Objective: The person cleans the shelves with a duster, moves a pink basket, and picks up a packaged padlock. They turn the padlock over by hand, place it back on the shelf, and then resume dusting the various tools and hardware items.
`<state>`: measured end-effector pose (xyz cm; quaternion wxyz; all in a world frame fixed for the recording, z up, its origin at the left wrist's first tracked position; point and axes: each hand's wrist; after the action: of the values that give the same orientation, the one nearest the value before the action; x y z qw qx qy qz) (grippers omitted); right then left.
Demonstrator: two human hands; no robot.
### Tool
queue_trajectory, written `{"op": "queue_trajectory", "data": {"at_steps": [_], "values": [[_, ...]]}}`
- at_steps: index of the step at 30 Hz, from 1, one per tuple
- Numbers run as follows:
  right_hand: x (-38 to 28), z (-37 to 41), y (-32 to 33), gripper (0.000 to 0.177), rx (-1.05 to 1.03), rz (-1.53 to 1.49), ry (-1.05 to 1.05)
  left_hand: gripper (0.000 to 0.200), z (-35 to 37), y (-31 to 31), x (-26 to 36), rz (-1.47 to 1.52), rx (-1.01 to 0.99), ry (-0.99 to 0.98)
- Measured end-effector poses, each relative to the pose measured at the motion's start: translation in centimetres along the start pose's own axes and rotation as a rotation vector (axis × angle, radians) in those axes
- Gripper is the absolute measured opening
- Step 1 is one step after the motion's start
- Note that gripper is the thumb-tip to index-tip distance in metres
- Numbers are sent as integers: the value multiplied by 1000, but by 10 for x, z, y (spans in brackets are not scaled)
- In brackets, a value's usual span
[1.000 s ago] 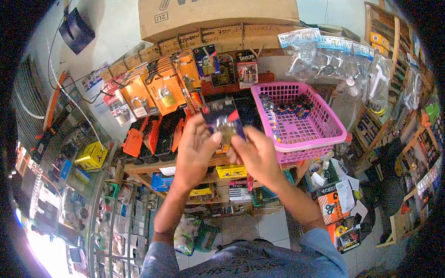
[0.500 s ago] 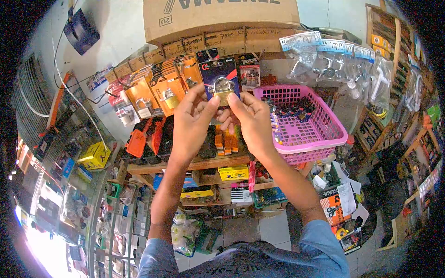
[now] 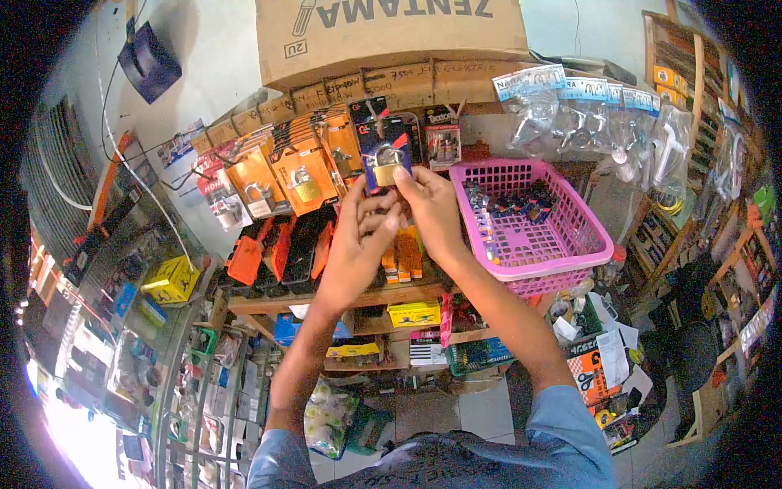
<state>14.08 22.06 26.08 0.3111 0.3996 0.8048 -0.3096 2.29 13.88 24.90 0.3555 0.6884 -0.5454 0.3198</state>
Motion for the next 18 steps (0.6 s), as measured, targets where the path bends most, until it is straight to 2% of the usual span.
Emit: {"op": "queue_trajectory", "data": {"at_steps": [3,6,10,14,15,17,18], "values": [[12,-26,1,29,-22,-22,-108,76,26,-3,11,-133,-117,96],[28,-54,4,29,-43,24,-112,75,46,-3,-2,-217,-254,185],[35,-79,0,31,-45,108,-136,71,76,9,-46,-273,-450,247],[52,-92,-3,34,-33,153,-40,61,113,28,-97,-225,-671,571],[55,-93,0,36,-25,125,1,61,129,31,-114,-222,-703,572],[44,-90,15,41,-161,287,-72,54,171,45,-160,200,-597,534],[40,-85,25,42,-225,395,-99,50,198,57,-195,106,-543,663]]}}
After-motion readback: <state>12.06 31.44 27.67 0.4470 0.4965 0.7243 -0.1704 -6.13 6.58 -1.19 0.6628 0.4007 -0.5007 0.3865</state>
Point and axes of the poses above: each hand's wrist, its own z-axis away from the middle knuckle, its own y-axis out of the back of the hand, x = y × z, and after that the axes turned 5 degrees about y, right-handed
